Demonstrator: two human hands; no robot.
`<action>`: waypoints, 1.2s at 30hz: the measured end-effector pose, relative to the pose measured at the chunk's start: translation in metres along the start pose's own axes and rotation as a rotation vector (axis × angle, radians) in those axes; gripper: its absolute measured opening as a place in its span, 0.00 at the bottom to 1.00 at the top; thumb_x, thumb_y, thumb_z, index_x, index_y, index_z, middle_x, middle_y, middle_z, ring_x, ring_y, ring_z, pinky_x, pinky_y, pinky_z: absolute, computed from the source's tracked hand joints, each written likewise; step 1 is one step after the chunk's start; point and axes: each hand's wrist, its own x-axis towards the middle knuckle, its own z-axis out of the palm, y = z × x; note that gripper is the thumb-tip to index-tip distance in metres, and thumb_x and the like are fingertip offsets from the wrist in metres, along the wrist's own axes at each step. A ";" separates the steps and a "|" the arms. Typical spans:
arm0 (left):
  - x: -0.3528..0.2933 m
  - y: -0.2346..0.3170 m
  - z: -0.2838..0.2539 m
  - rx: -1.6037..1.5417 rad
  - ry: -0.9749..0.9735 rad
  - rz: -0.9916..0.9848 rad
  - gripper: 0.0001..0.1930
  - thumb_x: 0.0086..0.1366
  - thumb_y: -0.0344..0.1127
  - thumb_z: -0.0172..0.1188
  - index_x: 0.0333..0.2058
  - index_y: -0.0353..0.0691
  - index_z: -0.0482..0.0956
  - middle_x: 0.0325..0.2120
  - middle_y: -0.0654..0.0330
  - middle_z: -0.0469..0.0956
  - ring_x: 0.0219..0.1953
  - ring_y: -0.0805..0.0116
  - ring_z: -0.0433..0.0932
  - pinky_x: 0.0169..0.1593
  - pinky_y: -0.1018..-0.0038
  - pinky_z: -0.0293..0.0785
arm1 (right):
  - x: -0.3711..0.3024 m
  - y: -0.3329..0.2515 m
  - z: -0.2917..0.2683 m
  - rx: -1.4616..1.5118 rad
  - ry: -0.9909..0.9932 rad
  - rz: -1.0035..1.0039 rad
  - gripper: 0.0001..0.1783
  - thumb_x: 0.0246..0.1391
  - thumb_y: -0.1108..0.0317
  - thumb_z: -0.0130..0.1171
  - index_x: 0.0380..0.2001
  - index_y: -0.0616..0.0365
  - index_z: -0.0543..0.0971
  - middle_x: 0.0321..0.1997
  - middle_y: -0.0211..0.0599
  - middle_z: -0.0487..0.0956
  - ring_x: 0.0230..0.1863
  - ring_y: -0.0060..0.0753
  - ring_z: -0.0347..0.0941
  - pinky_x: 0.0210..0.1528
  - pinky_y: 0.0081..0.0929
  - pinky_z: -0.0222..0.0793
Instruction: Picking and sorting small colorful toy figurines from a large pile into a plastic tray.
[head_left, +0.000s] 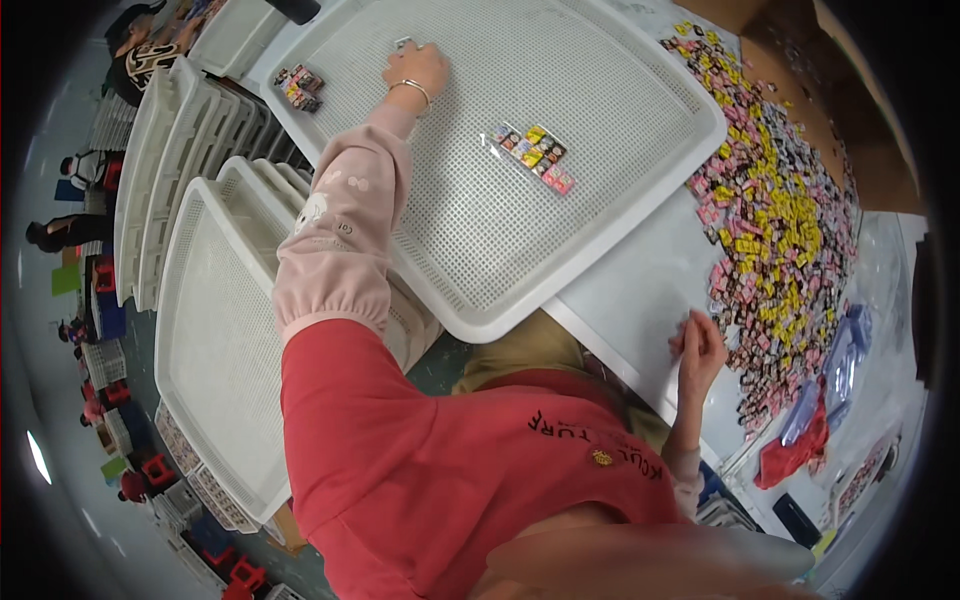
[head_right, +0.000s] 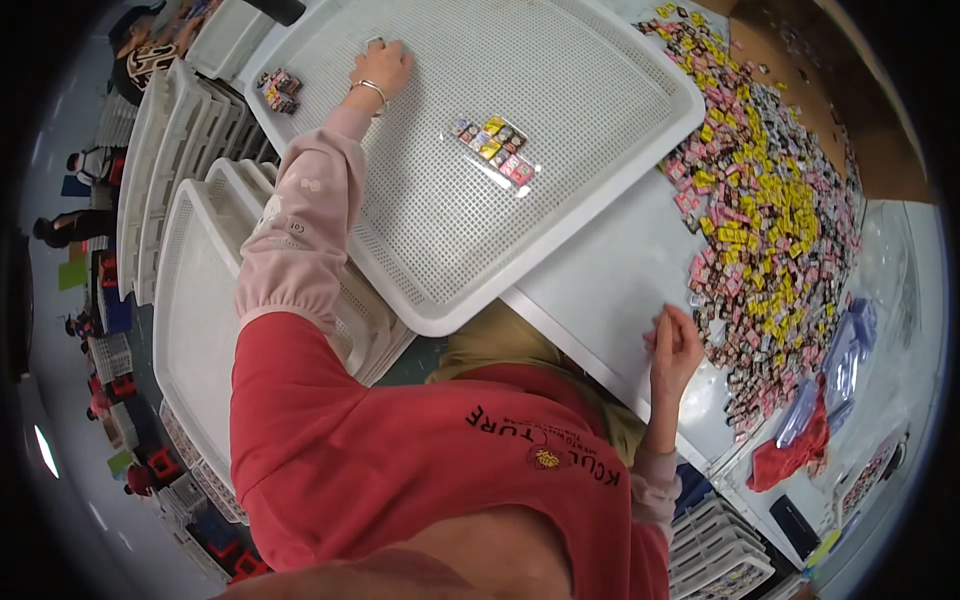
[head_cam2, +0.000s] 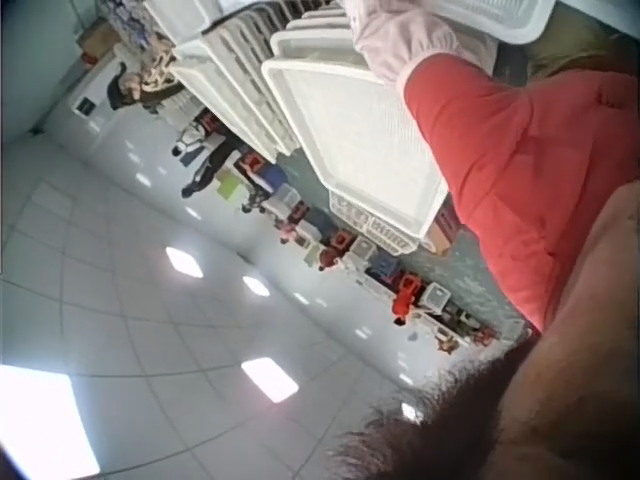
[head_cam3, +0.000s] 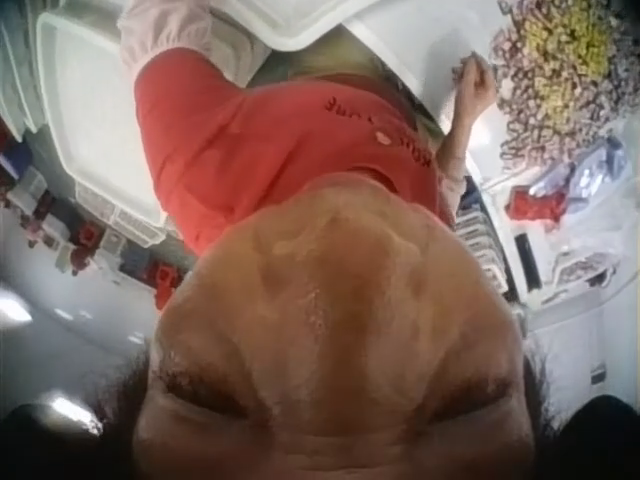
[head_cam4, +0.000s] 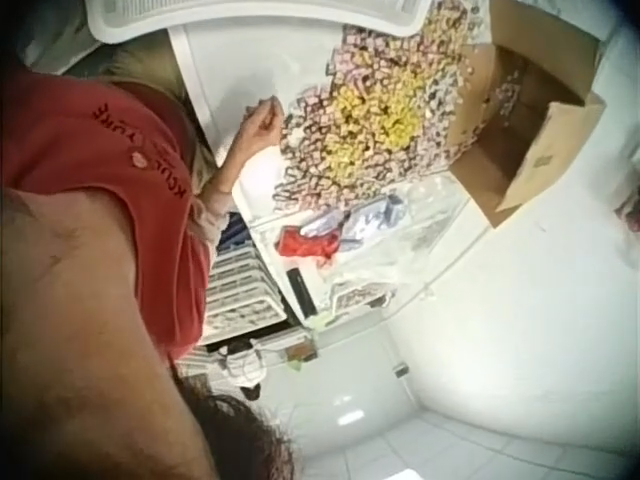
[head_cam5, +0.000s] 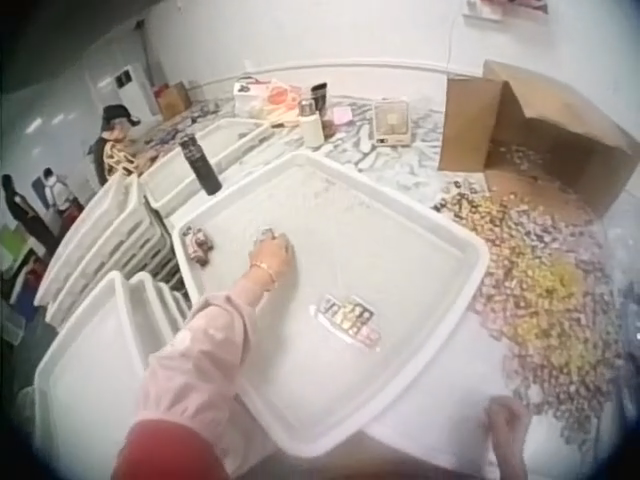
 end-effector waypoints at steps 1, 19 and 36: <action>-0.012 0.004 -0.004 -0.001 -0.025 0.032 0.18 0.61 0.50 0.46 0.46 0.49 0.72 0.49 0.53 0.67 0.50 0.45 0.67 0.49 0.53 0.67 | 0.005 -0.014 0.007 0.038 -0.040 -0.124 0.11 0.55 0.73 0.53 0.41 0.65 0.75 0.27 0.32 0.76 0.22 0.17 0.70 0.20 0.11 0.63; -0.146 0.044 -0.040 -1.431 -0.828 -0.305 0.19 0.64 0.37 0.48 0.48 0.28 0.60 0.35 0.47 0.73 0.36 0.57 0.78 0.39 0.68 0.78 | 0.154 -0.096 0.234 -0.769 -0.398 -0.522 0.13 0.46 0.59 0.58 0.31 0.58 0.76 0.30 0.42 0.78 0.33 0.46 0.74 0.37 0.38 0.69; -0.056 -0.063 -0.038 -1.106 -0.203 -0.320 0.23 0.62 0.45 0.49 0.49 0.34 0.67 0.34 0.54 0.73 0.26 0.65 0.77 0.28 0.72 0.76 | 0.182 -0.153 0.358 -0.035 -0.542 -0.159 0.09 0.47 0.68 0.57 0.30 0.63 0.77 0.22 0.37 0.77 0.17 0.27 0.71 0.18 0.26 0.68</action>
